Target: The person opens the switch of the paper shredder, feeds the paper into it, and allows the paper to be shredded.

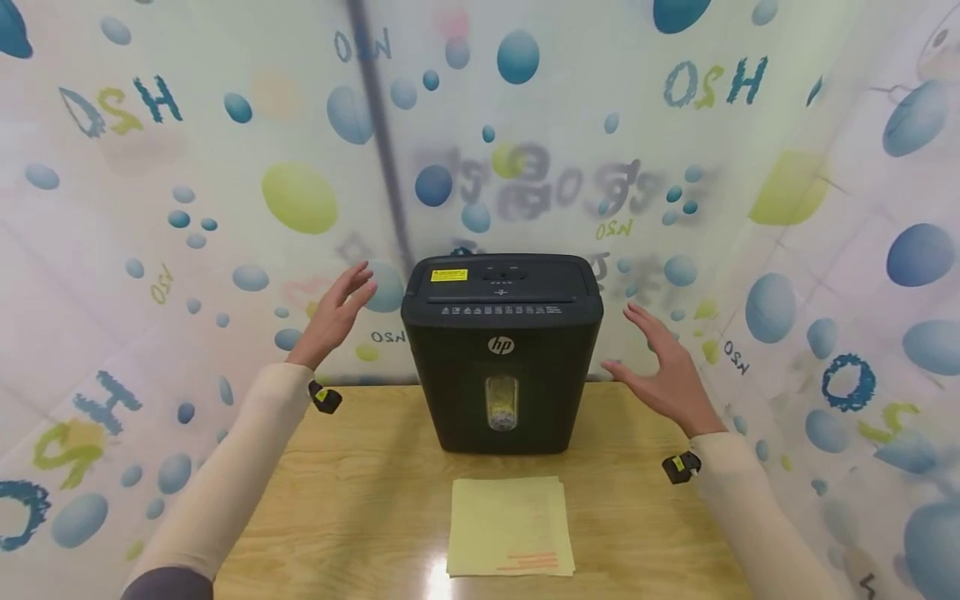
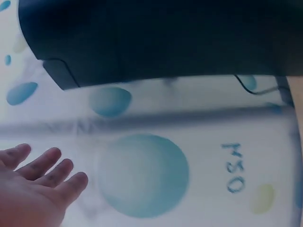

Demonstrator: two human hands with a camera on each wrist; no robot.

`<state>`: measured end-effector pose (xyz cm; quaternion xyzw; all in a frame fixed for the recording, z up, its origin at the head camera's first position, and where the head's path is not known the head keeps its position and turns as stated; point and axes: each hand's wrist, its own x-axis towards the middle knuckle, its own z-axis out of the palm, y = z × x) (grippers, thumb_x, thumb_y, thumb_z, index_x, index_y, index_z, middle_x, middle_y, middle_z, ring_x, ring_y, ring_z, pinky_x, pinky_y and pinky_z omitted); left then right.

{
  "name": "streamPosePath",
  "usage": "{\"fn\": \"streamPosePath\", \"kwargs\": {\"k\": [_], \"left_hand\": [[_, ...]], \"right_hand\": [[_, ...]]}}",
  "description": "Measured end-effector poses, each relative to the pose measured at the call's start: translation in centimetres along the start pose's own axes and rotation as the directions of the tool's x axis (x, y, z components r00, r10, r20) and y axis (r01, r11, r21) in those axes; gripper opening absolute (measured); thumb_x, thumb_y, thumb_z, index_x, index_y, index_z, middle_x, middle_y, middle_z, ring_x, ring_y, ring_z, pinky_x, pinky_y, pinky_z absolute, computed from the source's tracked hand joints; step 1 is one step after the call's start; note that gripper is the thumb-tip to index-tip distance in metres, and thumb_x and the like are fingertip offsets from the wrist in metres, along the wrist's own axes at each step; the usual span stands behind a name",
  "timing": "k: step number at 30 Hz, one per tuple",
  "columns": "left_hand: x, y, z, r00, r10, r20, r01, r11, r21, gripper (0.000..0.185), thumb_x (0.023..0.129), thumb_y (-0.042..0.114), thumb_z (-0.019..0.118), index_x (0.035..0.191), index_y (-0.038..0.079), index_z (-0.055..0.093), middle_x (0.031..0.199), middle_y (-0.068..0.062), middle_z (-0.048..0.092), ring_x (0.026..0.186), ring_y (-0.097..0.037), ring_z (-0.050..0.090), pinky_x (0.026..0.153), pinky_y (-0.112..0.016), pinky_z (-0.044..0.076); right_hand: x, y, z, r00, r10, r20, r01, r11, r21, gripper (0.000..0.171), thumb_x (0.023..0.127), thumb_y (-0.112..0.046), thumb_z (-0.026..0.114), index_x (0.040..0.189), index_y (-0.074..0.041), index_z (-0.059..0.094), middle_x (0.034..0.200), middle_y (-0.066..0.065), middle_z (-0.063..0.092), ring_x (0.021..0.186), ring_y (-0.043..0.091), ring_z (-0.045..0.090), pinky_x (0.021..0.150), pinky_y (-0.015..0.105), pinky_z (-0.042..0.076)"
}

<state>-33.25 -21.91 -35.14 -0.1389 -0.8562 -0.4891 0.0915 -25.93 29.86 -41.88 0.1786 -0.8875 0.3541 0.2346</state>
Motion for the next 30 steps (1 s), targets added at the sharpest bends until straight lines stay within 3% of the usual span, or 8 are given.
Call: {"fn": "streamPosePath", "kwargs": {"k": [6,9,15,18,24,30], "left_hand": [[2.1,2.7,0.5,0.998,-0.012,0.057,0.009,0.998,0.055,0.080,0.096,0.069,0.055,0.161,0.029,0.032,0.165,-0.002,0.039,0.154,-0.021,0.033,0.127,-0.046,0.026],[3.1,4.1,0.8,0.995,-0.005,0.104,-0.006,0.994,0.105,0.083,0.094,0.071,0.056,0.160,0.024,0.034,0.165,-0.005,0.039,0.154,-0.024,0.034,0.127,-0.046,0.027],[4.6,6.9,1.4,0.981,-0.013,0.193,-0.028,0.978,0.209,0.085,0.091,0.075,0.056,0.159,0.028,0.037,0.165,0.002,0.038,0.153,-0.033,0.035,0.122,-0.053,0.033],[5.4,8.2,1.9,0.970,-0.010,0.242,-0.053,0.966,0.253,0.087,0.089,0.078,0.055,0.159,0.030,0.036,0.165,0.005,0.037,0.153,-0.032,0.035,0.120,-0.056,0.035],[7.3,10.4,3.1,0.950,-0.009,0.312,-0.108,0.929,0.355,0.086,0.092,0.074,0.055,0.160,0.023,0.037,0.165,0.000,0.038,0.152,-0.025,0.037,0.121,-0.052,0.035],[9.2,12.0,4.5,0.920,-0.001,0.392,-0.187,0.877,0.442,0.084,0.094,0.071,0.054,0.157,0.017,0.041,0.162,-0.004,0.044,0.149,-0.027,0.041,0.120,-0.049,0.037]], "right_hand": [[1.4,-1.3,0.2,0.996,-0.082,-0.028,0.082,0.996,-0.019,0.086,0.083,-0.022,0.087,0.156,-0.032,0.043,0.165,0.003,0.040,0.153,0.031,0.036,0.113,0.069,0.034],[1.9,-2.0,0.3,0.990,-0.134,-0.044,0.133,0.991,-0.032,0.083,0.081,-0.019,0.089,0.154,-0.027,0.049,0.162,0.002,0.045,0.152,0.025,0.039,0.114,0.062,0.038],[2.9,-2.9,0.3,0.971,-0.231,-0.064,0.229,0.973,-0.040,0.072,0.080,-0.013,0.089,0.146,-0.015,0.059,0.155,0.003,0.053,0.147,0.020,0.046,0.119,0.022,0.035],[3.3,-3.0,0.4,0.957,-0.282,-0.073,0.280,0.959,-0.043,0.069,0.078,-0.008,0.089,0.142,-0.011,0.062,0.151,0.006,0.057,0.143,0.022,0.051,0.115,0.010,0.031],[3.8,-3.8,0.6,0.934,-0.349,-0.072,0.348,0.937,-0.031,0.062,0.075,-0.004,0.090,0.134,-0.006,0.067,0.142,0.011,0.063,0.134,0.029,0.057,0.114,0.009,0.032],[4.3,-4.3,0.8,0.931,-0.356,-0.077,0.353,0.934,-0.047,0.058,0.074,-0.004,0.090,0.129,-0.008,0.071,0.133,0.011,0.068,0.125,0.031,0.061,0.111,0.006,0.032]]}}
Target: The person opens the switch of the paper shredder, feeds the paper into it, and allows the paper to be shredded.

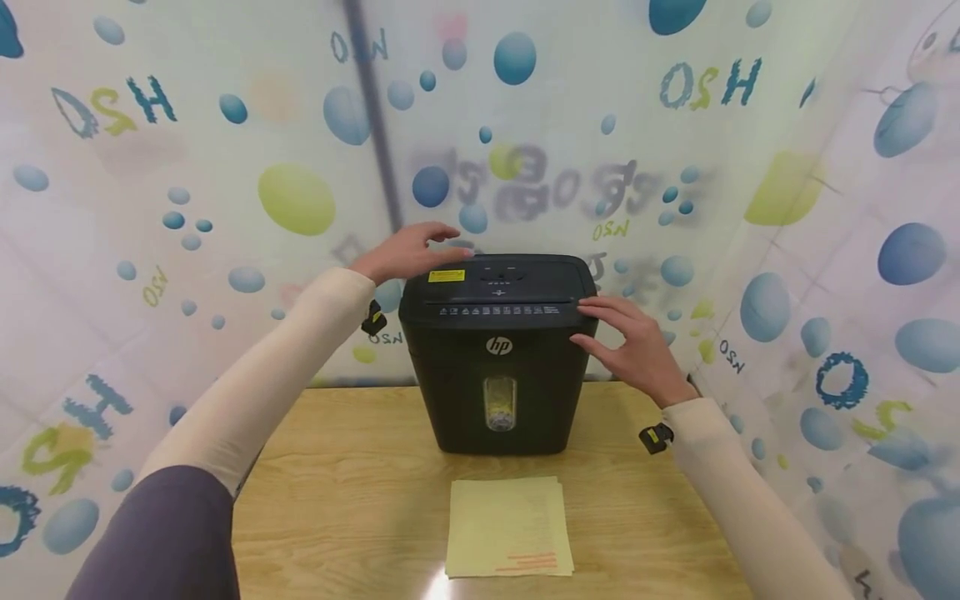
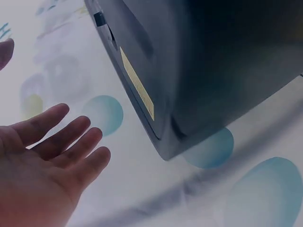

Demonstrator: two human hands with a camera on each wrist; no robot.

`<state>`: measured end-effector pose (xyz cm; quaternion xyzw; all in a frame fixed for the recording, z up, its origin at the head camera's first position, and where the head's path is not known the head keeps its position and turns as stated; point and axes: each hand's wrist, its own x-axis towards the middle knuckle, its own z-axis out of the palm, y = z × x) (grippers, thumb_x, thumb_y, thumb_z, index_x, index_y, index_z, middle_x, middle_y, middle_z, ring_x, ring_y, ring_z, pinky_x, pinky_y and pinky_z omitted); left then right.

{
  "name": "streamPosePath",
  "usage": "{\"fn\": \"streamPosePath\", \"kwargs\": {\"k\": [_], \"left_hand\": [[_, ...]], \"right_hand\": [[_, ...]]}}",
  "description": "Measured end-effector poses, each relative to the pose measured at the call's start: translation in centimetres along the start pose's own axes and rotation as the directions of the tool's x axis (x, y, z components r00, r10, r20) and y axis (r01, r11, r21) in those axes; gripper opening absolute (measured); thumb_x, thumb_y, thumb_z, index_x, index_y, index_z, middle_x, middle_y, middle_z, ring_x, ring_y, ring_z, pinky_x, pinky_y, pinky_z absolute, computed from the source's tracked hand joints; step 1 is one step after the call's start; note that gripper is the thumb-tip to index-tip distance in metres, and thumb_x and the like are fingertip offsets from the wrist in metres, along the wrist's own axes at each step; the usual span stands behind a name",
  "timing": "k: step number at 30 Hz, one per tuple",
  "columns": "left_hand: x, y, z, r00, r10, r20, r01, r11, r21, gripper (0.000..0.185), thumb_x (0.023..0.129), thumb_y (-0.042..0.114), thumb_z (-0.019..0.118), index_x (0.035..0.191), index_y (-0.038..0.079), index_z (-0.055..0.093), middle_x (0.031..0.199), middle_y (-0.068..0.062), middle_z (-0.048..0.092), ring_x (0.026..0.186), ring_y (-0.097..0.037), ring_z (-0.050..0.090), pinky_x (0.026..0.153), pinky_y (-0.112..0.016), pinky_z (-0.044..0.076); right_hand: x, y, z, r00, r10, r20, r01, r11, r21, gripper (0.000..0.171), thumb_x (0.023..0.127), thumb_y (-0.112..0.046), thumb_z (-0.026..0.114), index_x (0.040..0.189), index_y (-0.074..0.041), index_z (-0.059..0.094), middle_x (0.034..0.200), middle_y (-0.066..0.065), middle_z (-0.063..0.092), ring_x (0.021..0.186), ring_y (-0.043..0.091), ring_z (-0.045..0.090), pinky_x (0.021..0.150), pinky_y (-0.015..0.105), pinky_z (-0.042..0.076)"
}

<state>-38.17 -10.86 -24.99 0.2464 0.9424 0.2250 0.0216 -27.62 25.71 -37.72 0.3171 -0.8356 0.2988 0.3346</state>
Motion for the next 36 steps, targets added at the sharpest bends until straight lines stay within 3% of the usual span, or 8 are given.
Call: {"fn": "streamPosePath", "kwargs": {"k": [10,20,22,24,26,28,32,36], "left_hand": [[3.4,1.7,1.3,0.994,-0.042,0.097,0.035,0.997,0.067,0.088,0.094,0.070,0.056,0.157,0.010,0.042,0.161,-0.009,0.044,0.149,-0.029,0.042,0.118,-0.048,0.039],[6.2,2.6,2.2,0.976,-0.130,0.176,0.104,0.984,0.147,0.089,0.095,0.069,0.056,0.157,0.007,0.039,0.161,-0.011,0.044,0.146,-0.029,0.045,0.116,-0.045,0.042],[6.7,2.7,2.5,0.971,-0.153,0.186,0.121,0.977,0.176,0.085,0.094,0.070,0.056,0.150,0.007,0.050,0.150,-0.012,0.055,0.132,-0.027,0.056,0.107,-0.042,0.048],[7.2,2.8,2.8,0.964,-0.181,0.195,0.142,0.970,0.198,0.071,0.093,0.070,0.058,0.125,0.007,0.065,0.116,-0.010,0.066,0.100,-0.022,0.062,0.089,-0.037,0.052],[7.8,2.8,3.2,0.959,-0.204,0.197,0.160,0.963,0.217,0.059,0.092,0.069,0.060,0.092,0.011,0.065,0.080,-0.003,0.057,0.071,-0.017,0.051,0.071,-0.034,0.047],[8.2,2.8,3.6,0.954,-0.223,0.202,0.175,0.957,0.230,0.057,0.092,0.067,0.062,0.071,0.016,0.049,0.062,0.001,0.034,0.057,-0.015,0.033,0.062,-0.033,0.038],[8.9,3.1,4.0,0.948,-0.241,0.207,0.186,0.949,0.255,0.059,0.092,0.064,0.065,0.066,0.018,0.040,0.060,0.003,0.027,0.055,-0.014,0.028,0.060,-0.032,0.036],[8.9,3.6,4.0,0.945,-0.241,0.219,0.189,0.954,0.235,0.049,0.093,0.062,0.065,0.083,0.015,0.055,0.077,0.001,0.040,0.070,-0.016,0.042,0.071,-0.034,0.040]], "right_hand": [[0.5,-0.2,0.5,0.995,-0.092,-0.028,0.092,0.996,-0.002,0.044,0.073,0.004,0.089,0.114,-0.005,0.077,0.113,0.013,0.073,0.108,0.028,0.066,0.106,0.006,0.036],[0.4,-0.7,0.9,0.999,0.024,-0.039,-0.024,1.000,-0.009,0.034,0.078,-0.002,0.087,0.111,-0.007,0.079,0.112,0.011,0.075,0.109,0.029,0.066,0.108,0.020,0.045],[0.4,-0.9,1.0,0.999,0.038,-0.037,-0.038,0.999,-0.009,0.033,0.079,-0.003,0.087,0.111,-0.007,0.079,0.112,0.011,0.075,0.110,0.029,0.066,0.106,0.026,0.048],[0.4,-1.0,1.1,0.998,0.049,-0.035,-0.049,0.999,-0.011,0.033,0.080,-0.004,0.086,0.112,-0.007,0.079,0.113,0.011,0.074,0.111,0.029,0.066,0.105,0.032,0.049],[0.5,-1.1,1.2,0.998,0.056,-0.033,-0.057,0.998,-0.008,0.033,0.080,-0.004,0.086,0.112,-0.008,0.079,0.114,0.011,0.074,0.112,0.029,0.066,0.104,0.037,0.049],[0.5,-1.1,1.2,0.998,0.059,-0.033,-0.059,0.998,-0.009,0.033,0.081,-0.005,0.086,0.113,-0.008,0.078,0.115,0.011,0.074,0.114,0.030,0.066,0.104,0.040,0.049],[0.4,-1.2,1.1,0.997,0.060,-0.042,-0.061,0.998,-0.011,0.033,0.081,-0.004,0.085,0.113,-0.007,0.078,0.115,0.010,0.074,0.116,0.029,0.066,0.103,0.041,0.049],[0.2,-1.1,0.7,0.997,0.066,-0.050,-0.067,0.998,-0.014,0.034,0.081,-0.004,0.085,0.114,-0.007,0.078,0.116,0.010,0.074,0.116,0.029,0.065,0.105,0.033,0.049]]}}
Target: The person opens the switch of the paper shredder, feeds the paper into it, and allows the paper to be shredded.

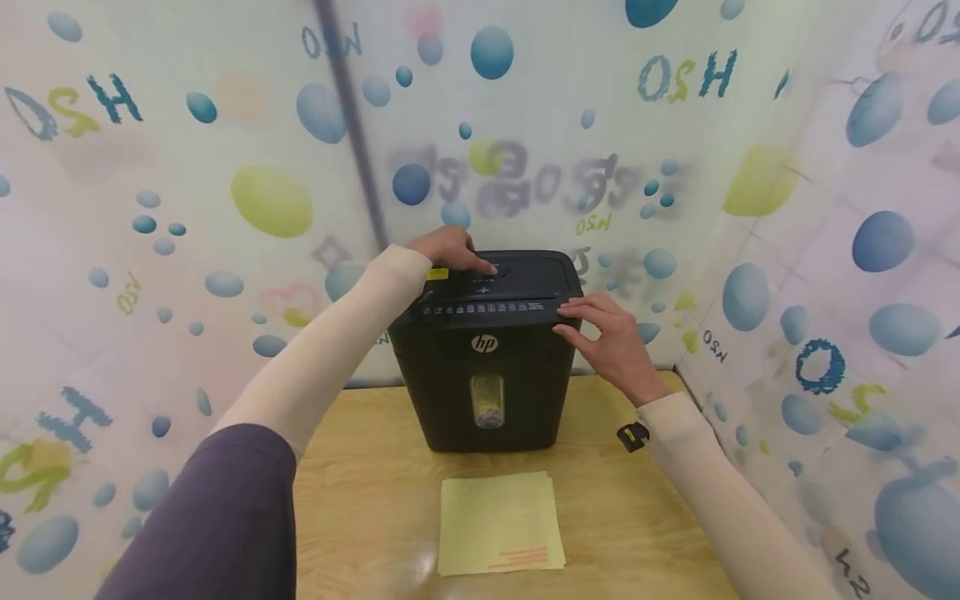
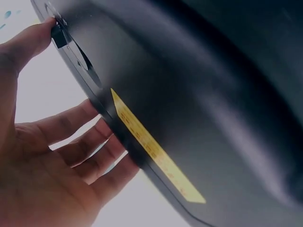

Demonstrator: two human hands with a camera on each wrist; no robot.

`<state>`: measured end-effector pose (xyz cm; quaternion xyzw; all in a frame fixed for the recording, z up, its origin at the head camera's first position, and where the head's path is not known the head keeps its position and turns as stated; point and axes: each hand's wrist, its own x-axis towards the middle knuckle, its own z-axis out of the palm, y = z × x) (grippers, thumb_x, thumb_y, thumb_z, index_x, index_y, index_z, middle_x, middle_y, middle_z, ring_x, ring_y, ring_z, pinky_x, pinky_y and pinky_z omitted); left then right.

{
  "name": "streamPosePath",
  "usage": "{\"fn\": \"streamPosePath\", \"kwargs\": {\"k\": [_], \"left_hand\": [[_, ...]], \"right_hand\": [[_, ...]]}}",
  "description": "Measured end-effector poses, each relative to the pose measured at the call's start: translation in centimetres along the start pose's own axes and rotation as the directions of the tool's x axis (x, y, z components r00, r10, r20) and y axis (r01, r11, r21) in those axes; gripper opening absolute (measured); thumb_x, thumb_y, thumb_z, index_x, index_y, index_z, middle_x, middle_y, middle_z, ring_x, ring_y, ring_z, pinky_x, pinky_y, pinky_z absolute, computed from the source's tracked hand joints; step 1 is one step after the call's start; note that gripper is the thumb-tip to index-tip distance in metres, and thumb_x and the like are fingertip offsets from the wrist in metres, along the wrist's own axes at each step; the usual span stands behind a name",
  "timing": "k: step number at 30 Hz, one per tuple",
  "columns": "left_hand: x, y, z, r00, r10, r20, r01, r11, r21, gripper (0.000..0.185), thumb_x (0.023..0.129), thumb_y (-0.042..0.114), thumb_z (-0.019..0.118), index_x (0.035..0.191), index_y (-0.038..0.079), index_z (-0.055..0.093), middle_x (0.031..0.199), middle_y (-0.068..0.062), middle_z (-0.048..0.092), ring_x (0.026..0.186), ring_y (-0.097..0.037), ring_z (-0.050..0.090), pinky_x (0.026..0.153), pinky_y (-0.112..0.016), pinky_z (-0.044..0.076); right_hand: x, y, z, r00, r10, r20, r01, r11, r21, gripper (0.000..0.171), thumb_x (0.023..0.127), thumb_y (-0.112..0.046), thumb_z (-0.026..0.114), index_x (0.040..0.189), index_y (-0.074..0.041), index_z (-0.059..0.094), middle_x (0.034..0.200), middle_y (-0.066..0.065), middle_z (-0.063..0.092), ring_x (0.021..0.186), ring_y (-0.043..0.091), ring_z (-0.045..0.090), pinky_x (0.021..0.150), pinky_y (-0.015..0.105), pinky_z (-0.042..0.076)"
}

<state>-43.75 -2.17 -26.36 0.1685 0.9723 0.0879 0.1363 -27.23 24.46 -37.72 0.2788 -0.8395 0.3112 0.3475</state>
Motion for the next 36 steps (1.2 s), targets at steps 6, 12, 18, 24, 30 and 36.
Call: {"fn": "streamPosePath", "kwargs": {"k": [6,12,18,24,30,36], "left_hand": [[-0.32,-0.13,-0.17,1.000,0.002,0.019,-0.002,0.999,-0.034,0.056,0.095,0.060,0.065,0.116,0.008,0.065,0.101,-0.005,0.056,0.082,-0.018,0.048,0.077,-0.034,0.041],[-0.38,-0.37,-0.65,1.000,-0.003,0.020,0.003,0.999,-0.045,0.071,0.096,0.058,0.064,0.143,0.005,0.056,0.141,-0.012,0.058,0.097,-0.021,0.054,0.083,-0.035,0.042],[-0.09,-0.28,-0.39,0.999,0.005,0.040,-0.002,0.998,-0.056,0.074,0.095,0.058,0.066,0.145,0.006,0.055,0.146,-0.013,0.057,0.111,-0.024,0.060,0.093,-0.037,0.049],[-0.34,-0.40,-0.06,0.999,-0.003,0.051,0.006,0.999,-0.046,0.074,0.095,0.056,0.066,0.147,0.005,0.054,0.155,-0.012,0.052,0.137,-0.030,0.054,0.110,-0.044,0.048],[-0.54,-0.20,-0.22,0.999,-0.002,0.052,0.004,1.000,-0.028,0.075,0.097,0.058,0.063,0.150,0.006,0.051,0.155,-0.012,0.051,0.137,-0.029,0.054,0.111,-0.043,0.047],[-0.42,0.18,-0.46,0.998,-0.019,0.061,0.022,0.998,-0.052,0.074,0.096,0.056,0.065,0.149,0.006,0.052,0.154,-0.011,0.052,0.134,-0.028,0.056,0.109,-0.043,0.048]], "right_hand": [[0.11,0.08,0.07,1.000,-0.008,-0.003,0.008,1.000,0.005,0.033,0.081,-0.003,0.085,0.113,-0.007,0.078,0.115,0.010,0.074,0.115,0.029,0.066,0.106,0.027,0.049],[0.72,0.11,-0.03,1.000,-0.009,0.010,0.009,1.000,0.012,0.032,0.083,-0.006,0.084,0.114,-0.007,0.078,0.118,0.011,0.073,0.116,0.029,0.065,0.100,0.045,0.050],[0.37,0.28,-0.22,1.000,0.011,0.015,-0.011,1.000,0.004,0.031,0.081,-0.006,0.086,0.111,-0.008,0.079,0.114,0.010,0.074,0.112,0.028,0.066,0.100,0.048,0.051],[-0.02,0.29,0.11,1.000,0.016,0.020,-0.017,1.000,0.025,0.031,0.081,-0.006,0.086,0.111,-0.008,0.079,0.113,0.010,0.075,0.112,0.029,0.066,0.103,0.047,0.050],[-0.01,0.28,0.07,1.000,0.020,0.010,-0.020,1.000,0.016,0.031,0.081,-0.006,0.086,0.111,-0.008,0.079,0.114,0.010,0.075,0.112,0.028,0.067,0.103,0.038,0.051],[0.11,0.26,-0.23,0.999,0.043,0.017,-0.043,0.999,0.020,0.031,0.082,-0.007,0.086,0.112,-0.009,0.079,0.114,0.010,0.075,0.113,0.027,0.066,0.111,0.030,0.047]]}}
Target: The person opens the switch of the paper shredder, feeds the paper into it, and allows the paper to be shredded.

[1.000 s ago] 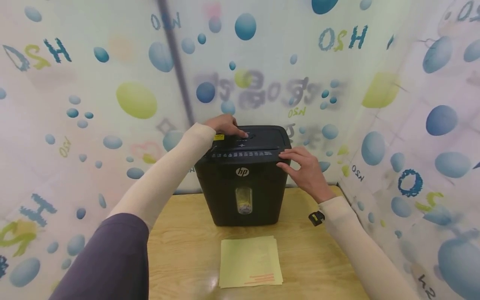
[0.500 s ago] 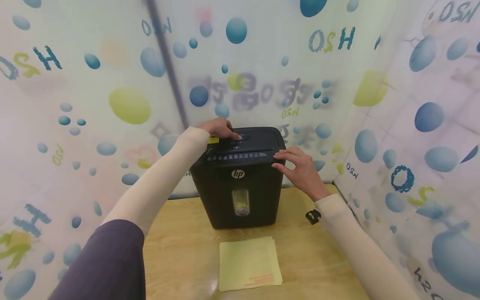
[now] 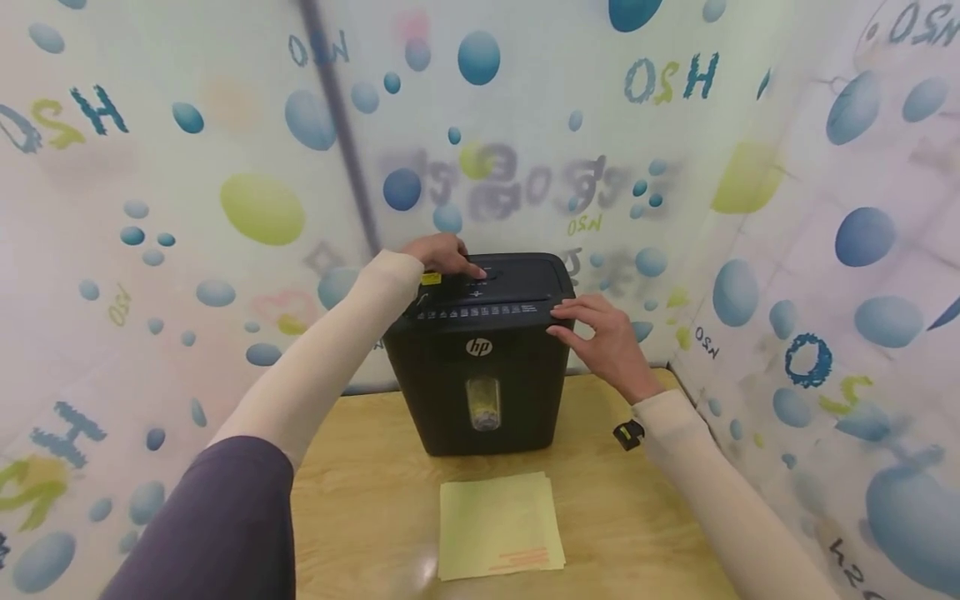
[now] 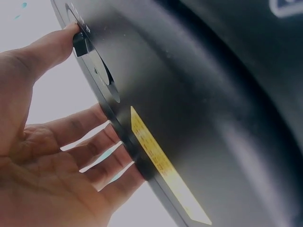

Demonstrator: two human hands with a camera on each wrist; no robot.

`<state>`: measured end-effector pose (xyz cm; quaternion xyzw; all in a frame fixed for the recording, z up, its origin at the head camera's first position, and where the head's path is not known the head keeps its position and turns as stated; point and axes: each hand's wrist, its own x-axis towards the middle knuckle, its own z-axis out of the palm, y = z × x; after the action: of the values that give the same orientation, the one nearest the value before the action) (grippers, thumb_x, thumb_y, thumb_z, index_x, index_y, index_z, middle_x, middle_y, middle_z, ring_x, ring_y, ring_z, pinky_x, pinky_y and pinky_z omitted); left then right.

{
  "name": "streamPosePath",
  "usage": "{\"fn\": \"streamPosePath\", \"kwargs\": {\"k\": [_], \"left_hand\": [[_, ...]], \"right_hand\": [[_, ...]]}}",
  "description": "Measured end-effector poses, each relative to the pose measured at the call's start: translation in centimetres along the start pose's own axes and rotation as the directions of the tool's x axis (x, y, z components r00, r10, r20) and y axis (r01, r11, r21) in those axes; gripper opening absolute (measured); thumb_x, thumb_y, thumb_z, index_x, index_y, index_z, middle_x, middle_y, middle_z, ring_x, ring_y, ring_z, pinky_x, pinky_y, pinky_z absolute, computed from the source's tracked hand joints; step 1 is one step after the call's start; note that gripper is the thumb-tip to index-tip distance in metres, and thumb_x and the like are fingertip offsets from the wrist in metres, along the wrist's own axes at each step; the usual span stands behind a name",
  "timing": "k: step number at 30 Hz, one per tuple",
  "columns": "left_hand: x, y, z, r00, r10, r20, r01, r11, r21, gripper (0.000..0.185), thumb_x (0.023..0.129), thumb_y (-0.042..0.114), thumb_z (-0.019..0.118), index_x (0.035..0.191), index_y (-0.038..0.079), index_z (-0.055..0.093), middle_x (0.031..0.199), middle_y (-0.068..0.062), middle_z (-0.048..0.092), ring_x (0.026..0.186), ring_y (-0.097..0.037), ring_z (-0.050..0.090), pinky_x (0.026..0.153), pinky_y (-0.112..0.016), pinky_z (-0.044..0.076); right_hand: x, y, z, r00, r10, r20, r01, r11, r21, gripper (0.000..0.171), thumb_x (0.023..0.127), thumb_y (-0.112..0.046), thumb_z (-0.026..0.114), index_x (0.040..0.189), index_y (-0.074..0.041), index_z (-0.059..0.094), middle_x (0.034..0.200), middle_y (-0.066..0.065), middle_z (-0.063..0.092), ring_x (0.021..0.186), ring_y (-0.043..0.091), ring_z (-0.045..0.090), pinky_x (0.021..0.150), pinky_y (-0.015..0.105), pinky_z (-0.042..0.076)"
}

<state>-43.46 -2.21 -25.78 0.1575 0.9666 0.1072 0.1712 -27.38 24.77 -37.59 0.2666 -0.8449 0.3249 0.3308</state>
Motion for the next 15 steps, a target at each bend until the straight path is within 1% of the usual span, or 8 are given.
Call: {"fn": "streamPosePath", "kwargs": {"k": [3,5,10,15], "left_hand": [[0.03,0.13,0.09,0.999,-0.016,0.028,0.015,1.000,0.007,0.075,0.096,0.056,0.064,0.151,0.008,0.049,0.157,-0.010,0.049,0.139,-0.028,0.052,0.112,-0.043,0.046],[0.02,0.12,0.04,0.999,-0.009,0.033,0.009,1.000,0.010,0.076,0.097,0.057,0.064,0.153,0.008,0.047,0.158,-0.010,0.048,0.141,-0.029,0.050,0.113,-0.044,0.046],[-0.07,-0.15,-0.31,1.000,0.011,0.027,-0.012,1.000,0.021,0.078,0.098,0.056,0.063,0.157,0.009,0.041,0.161,-0.010,0.044,0.146,-0.030,0.045,0.116,-0.045,0.043],[-0.27,-0.25,-0.37,0.999,0.019,0.031,-0.019,1.000,0.010,0.078,0.099,0.055,0.062,0.158,0.009,0.040,0.163,-0.009,0.041,0.148,-0.030,0.043,0.118,-0.044,0.041]], "right_hand": [[-0.23,0.07,0.08,1.000,-0.005,0.004,0.005,1.000,-0.001,0.031,0.081,-0.007,0.086,0.112,-0.008,0.079,0.114,0.010,0.075,0.113,0.028,0.067,0.110,0.039,0.047],[-0.28,0.11,0.11,1.000,-0.016,-0.010,0.016,1.000,0.001,0.031,0.081,-0.006,0.086,0.111,-0.008,0.079,0.113,0.011,0.075,0.112,0.028,0.067,0.107,0.042,0.049],[0.00,0.10,0.08,0.999,-0.034,-0.030,0.034,0.999,0.007,0.031,0.080,-0.004,0.086,0.111,-0.007,0.079,0.113,0.011,0.076,0.112,0.030,0.067,0.105,0.045,0.049],[0.10,0.24,-0.03,0.999,-0.027,-0.017,0.027,1.000,-0.004,0.031,0.081,-0.006,0.086,0.111,-0.008,0.079,0.113,0.011,0.075,0.113,0.029,0.067,0.102,0.047,0.050]]}}
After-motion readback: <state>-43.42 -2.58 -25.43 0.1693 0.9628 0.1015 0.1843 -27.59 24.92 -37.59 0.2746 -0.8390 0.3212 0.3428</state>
